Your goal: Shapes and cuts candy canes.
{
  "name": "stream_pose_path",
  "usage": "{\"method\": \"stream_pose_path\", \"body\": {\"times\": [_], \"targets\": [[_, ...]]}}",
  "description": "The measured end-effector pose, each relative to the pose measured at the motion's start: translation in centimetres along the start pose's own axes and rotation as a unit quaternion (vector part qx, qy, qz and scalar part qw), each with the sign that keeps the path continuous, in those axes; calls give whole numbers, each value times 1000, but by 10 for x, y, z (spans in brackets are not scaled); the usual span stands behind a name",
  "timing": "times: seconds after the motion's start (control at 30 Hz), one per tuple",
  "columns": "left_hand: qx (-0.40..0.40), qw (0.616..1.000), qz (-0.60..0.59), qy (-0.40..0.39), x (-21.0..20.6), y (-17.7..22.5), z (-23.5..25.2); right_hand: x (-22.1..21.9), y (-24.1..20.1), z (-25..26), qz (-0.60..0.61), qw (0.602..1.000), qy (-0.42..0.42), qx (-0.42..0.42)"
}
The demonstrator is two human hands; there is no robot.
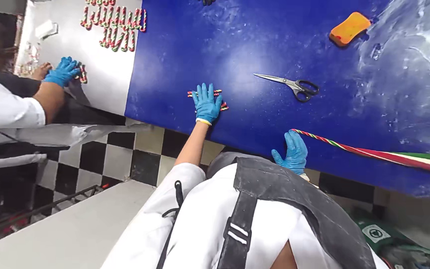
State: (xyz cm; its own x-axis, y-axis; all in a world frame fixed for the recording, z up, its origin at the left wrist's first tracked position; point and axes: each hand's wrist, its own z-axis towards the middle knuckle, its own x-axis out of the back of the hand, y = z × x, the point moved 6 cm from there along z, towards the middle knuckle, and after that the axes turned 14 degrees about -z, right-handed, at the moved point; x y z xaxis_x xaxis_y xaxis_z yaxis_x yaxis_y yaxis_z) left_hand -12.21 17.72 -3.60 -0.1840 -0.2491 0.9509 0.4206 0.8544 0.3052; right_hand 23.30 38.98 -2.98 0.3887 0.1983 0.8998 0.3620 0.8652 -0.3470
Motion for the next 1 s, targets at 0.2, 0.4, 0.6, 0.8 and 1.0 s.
{"method": "stream_pose_path", "body": {"times": [0.2, 0.4, 0.6, 0.8, 1.0], "targets": [[50, 998, 14, -22, 3, -3, 60, 2, 9, -4, 17, 1000, -10, 20], [5, 1000, 5, -6, -5, 1, 7, 2, 11, -1, 5, 1000, -6, -13], [36, 999, 0, -5, 10, -9, 92, 5, 12, 12, -30, 996, -28, -78], [56, 996, -71, 3, 68, -21, 170, 5, 5, 28, -40, 995, -4, -96], [44, 996, -70, 41, 57, -1, 59, 17, 27, 24, -55, 993, 1, -101]]}}
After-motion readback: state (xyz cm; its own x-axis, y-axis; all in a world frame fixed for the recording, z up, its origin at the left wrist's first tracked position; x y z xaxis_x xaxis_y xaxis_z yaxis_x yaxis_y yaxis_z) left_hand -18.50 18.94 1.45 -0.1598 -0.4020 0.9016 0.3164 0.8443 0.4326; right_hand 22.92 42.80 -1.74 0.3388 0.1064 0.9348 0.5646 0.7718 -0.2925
